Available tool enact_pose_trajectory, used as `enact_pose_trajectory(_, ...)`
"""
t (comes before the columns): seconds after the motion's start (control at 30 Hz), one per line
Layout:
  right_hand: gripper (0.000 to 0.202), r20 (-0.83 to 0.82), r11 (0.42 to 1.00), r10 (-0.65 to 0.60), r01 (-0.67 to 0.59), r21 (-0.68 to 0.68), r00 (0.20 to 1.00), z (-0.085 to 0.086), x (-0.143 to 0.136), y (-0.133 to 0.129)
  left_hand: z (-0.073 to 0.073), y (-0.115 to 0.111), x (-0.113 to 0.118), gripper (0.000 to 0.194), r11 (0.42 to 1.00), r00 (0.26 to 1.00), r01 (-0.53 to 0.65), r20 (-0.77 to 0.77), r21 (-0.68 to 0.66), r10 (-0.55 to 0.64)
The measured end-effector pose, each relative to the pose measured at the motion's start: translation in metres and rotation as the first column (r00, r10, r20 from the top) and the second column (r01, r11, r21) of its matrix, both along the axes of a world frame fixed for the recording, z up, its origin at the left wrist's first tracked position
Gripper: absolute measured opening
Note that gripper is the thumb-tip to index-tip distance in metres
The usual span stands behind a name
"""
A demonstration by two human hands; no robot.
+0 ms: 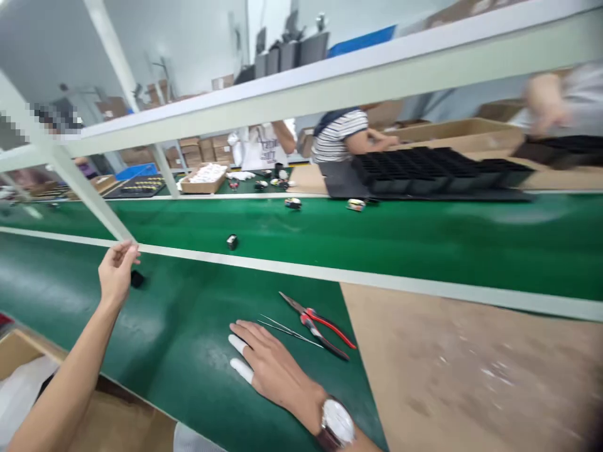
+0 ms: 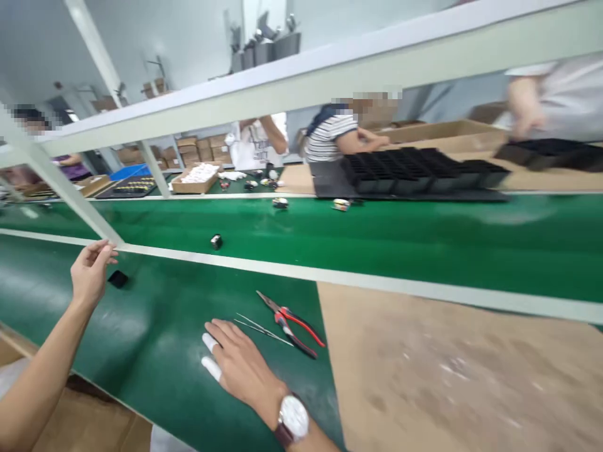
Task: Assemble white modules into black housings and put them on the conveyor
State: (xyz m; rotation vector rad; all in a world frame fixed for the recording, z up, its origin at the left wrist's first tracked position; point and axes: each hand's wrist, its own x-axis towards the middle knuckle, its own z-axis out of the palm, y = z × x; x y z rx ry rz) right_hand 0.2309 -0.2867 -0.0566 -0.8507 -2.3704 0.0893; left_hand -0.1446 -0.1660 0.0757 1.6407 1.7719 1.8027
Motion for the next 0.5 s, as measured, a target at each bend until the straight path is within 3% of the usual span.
enact_pose_trajectory(0.1, 0.045, 0.045, 0.999, 0.028, -0.027, -0.03, 0.999, -0.004, 0.0, 0.0, -0.004, -0.004, -0.052, 0.055, 0.98, 0.979, -0.201, -0.02, 0.0, 0.201)
enact_pose_trajectory(0.23, 0.039, 0.107, 0.999, 0.038, -0.04, 0.02, 0.994, -0.006, 0.001, 0.001, -0.042, -0.014, -0.084, 0.053, 0.957, 0.967, -0.229, -0.158, -0.176, 0.202)
enact_pose_trajectory(0.37, 0.028, 0.107, 0.997, 0.033, -0.04, 0.061, 0.994, -0.011, 0.0, 0.004, -0.076, -0.017, -0.075, 0.044, 0.944, 0.946, -0.209, -0.299, -0.256, 0.128)
enact_pose_trajectory(0.5, 0.029, 0.093, 0.997, 0.043, -0.05, 0.067, 0.995, -0.015, -0.001, 0.005, -0.087, -0.016, -0.03, 0.044, 0.979, 0.904, -0.056, -0.426, -0.195, -0.033)
